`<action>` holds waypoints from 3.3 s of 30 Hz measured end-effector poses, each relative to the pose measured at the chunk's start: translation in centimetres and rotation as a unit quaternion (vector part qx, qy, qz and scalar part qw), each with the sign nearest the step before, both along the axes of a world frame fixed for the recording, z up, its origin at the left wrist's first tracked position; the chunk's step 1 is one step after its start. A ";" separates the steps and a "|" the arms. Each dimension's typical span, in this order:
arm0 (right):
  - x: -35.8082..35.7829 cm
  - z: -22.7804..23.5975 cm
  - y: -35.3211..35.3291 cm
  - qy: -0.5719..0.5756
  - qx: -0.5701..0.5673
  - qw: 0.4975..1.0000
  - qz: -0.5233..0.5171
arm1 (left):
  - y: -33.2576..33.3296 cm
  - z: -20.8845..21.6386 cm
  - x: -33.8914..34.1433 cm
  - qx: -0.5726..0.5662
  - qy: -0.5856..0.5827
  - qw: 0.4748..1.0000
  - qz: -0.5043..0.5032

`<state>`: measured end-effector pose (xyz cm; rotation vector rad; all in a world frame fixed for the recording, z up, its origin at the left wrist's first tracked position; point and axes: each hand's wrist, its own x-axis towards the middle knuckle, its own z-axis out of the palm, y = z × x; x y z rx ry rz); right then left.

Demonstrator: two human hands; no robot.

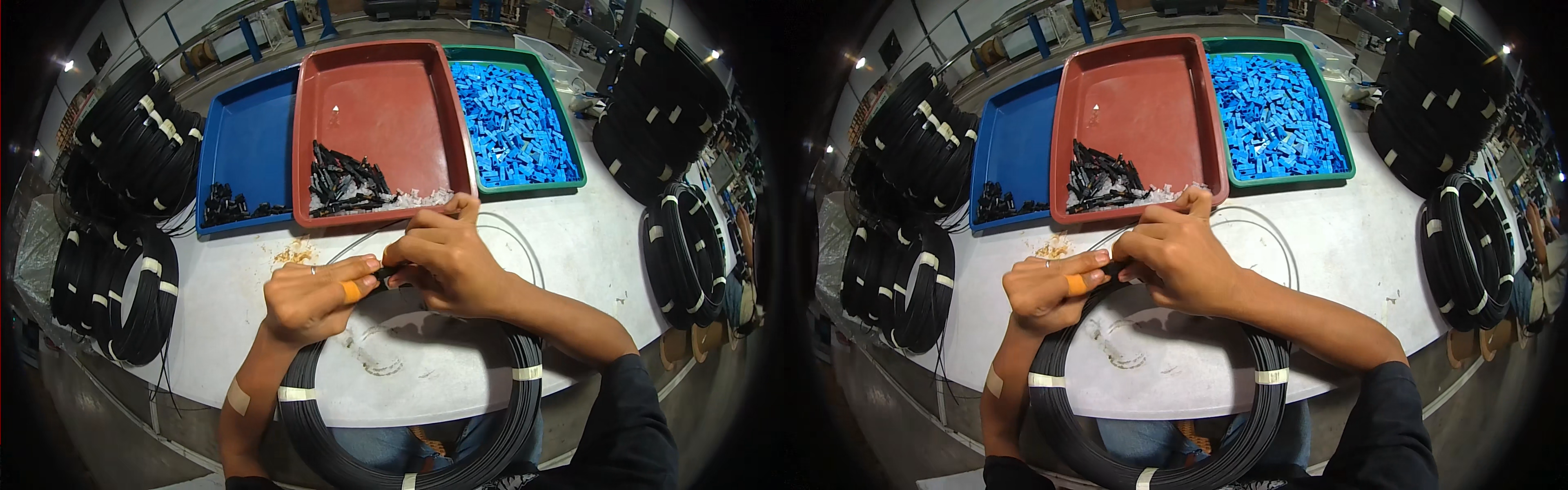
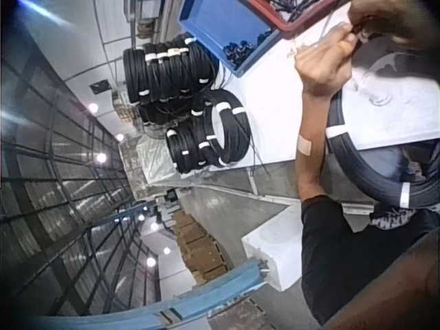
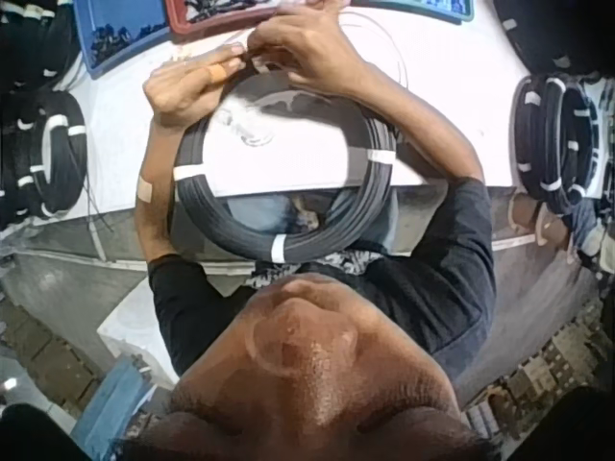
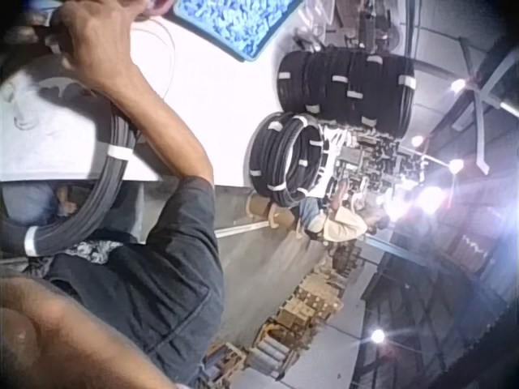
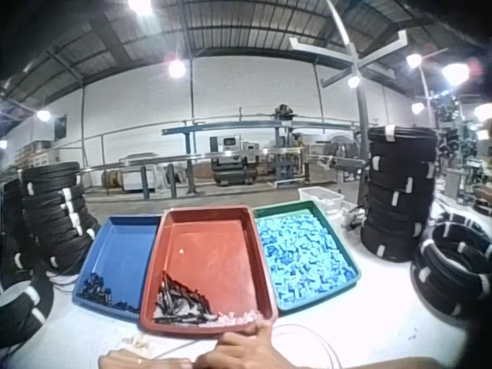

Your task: The person takes connector components from trays and attaches them by hand to the ends of coiled cables, moves the assembled cable coil, and continues assembling components onto another cable coil.

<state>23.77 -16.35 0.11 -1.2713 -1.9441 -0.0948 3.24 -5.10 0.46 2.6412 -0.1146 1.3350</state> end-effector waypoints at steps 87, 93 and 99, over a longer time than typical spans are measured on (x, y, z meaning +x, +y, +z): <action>1.4 0.7 -4.1 0.014 -0.238 0.970 -0.045 | -26.5 -10.3 -15.5 -0.778 -0.247 0.577 -0.013; 0.3 0.9 -2.5 -0.126 -0.287 0.938 -0.151 | -26.7 -8.7 -9.5 -0.808 -0.341 0.448 -0.170; 1.9 -0.3 -0.8 -0.099 -0.297 0.945 -0.097 | -26.7 -9.0 -8.6 -0.807 -0.401 0.408 -0.145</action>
